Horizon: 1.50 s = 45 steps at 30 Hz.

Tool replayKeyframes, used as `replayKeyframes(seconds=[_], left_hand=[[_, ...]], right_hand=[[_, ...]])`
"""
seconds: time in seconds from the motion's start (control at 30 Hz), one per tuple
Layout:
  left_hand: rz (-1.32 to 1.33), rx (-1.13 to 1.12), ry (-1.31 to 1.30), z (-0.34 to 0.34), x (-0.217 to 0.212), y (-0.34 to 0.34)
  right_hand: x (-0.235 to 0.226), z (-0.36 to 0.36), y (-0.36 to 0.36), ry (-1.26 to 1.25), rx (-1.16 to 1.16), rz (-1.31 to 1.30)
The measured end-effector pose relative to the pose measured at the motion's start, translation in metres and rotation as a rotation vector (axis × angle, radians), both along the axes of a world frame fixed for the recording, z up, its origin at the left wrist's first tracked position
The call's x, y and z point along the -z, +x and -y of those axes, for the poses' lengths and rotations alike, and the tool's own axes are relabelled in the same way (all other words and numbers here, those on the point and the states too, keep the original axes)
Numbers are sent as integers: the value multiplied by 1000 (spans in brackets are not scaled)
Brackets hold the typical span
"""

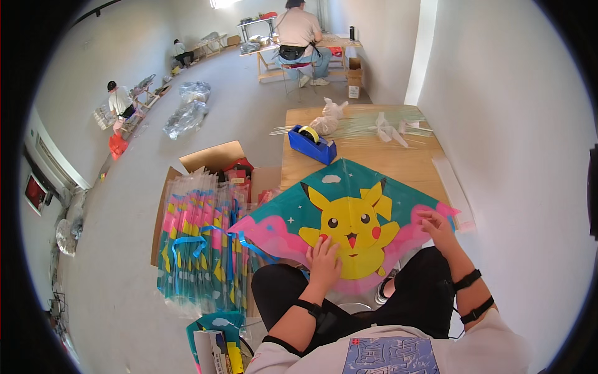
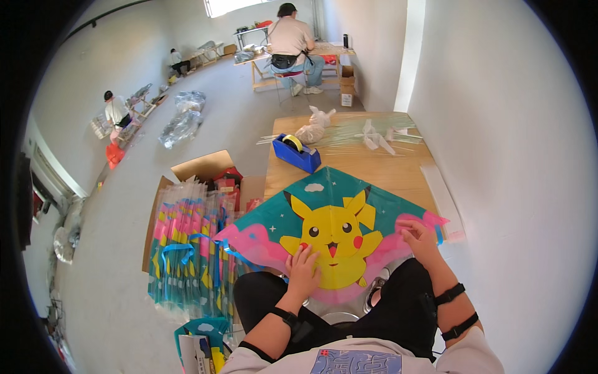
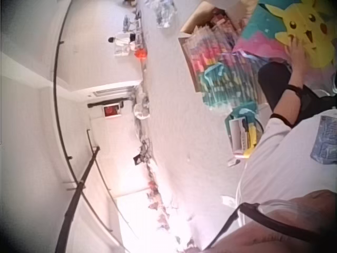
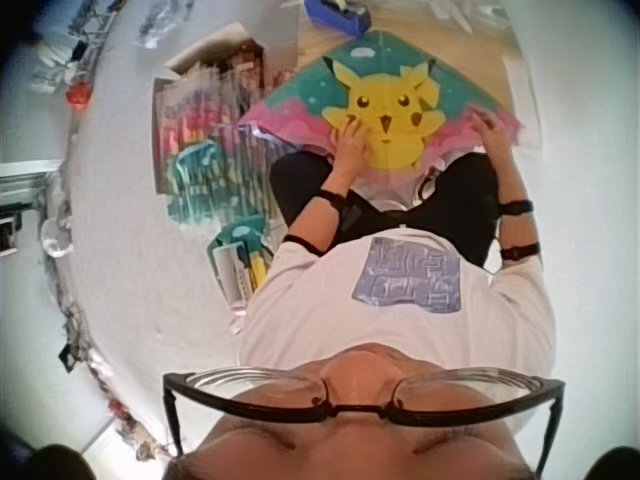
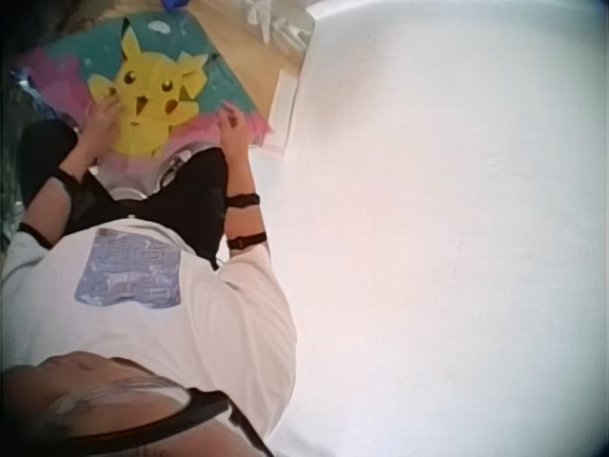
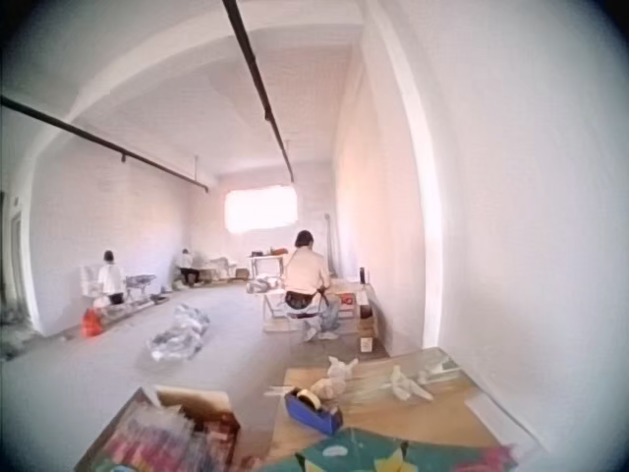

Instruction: Assembling a kite by attaching ribbons and strings to the main kite body.

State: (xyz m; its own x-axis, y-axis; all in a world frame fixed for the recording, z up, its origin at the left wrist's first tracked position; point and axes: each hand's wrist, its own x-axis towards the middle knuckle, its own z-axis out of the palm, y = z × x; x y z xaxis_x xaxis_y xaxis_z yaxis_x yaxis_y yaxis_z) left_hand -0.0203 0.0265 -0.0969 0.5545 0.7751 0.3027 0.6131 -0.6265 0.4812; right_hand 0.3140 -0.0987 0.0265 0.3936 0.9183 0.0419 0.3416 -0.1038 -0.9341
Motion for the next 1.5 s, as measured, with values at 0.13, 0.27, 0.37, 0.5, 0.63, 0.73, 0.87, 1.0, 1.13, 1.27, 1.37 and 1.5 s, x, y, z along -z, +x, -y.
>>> replayKeyframes(seconds=[0.13, 0.27, 0.37, 0.5, 0.63, 0.73, 0.87, 1.0, 1.13, 1.27, 1.37, 1.5], left_hand=[[33, 0, 5, -3, -2, 1], [16, -6, 29, -3, -4, 4], [-1, -6, 27, -3, -6, 4], [1, -6, 12, -2, -8, 5], [5, -5, 2, -1, -9, 6], [11, 5, 19, -3, -6, 5], [7, 5, 69, -3, 1, 5], [10, 0, 23, -4, 3, 7], [9, -10, 24, -5, 1, 7], [15, -11, 22, -5, -1, 6], [29, -14, 4, -4, -3, 5], [36, -19, 9, -4, -6, 5]], right_hand=[[-115, 15, -55, 353, -390, -322], [-205, 42, -114, 638, -839, -433], [-245, 53, -145, 666, -1123, -651], [-261, 49, -167, 641, -1407, -859], [-264, 50, -174, 659, -1423, -918], [-264, 54, -175, 683, -1385, -935], [-261, 58, -173, 723, -1332, -954], [-258, 59, -170, 724, -1362, -900], [-242, 56, -146, 659, -1491, -804], [-186, 55, -88, 192, -911, -61], [-87, 33, -58, 10, -241, 919], [12, 49, -6, -150, -119, 679]])
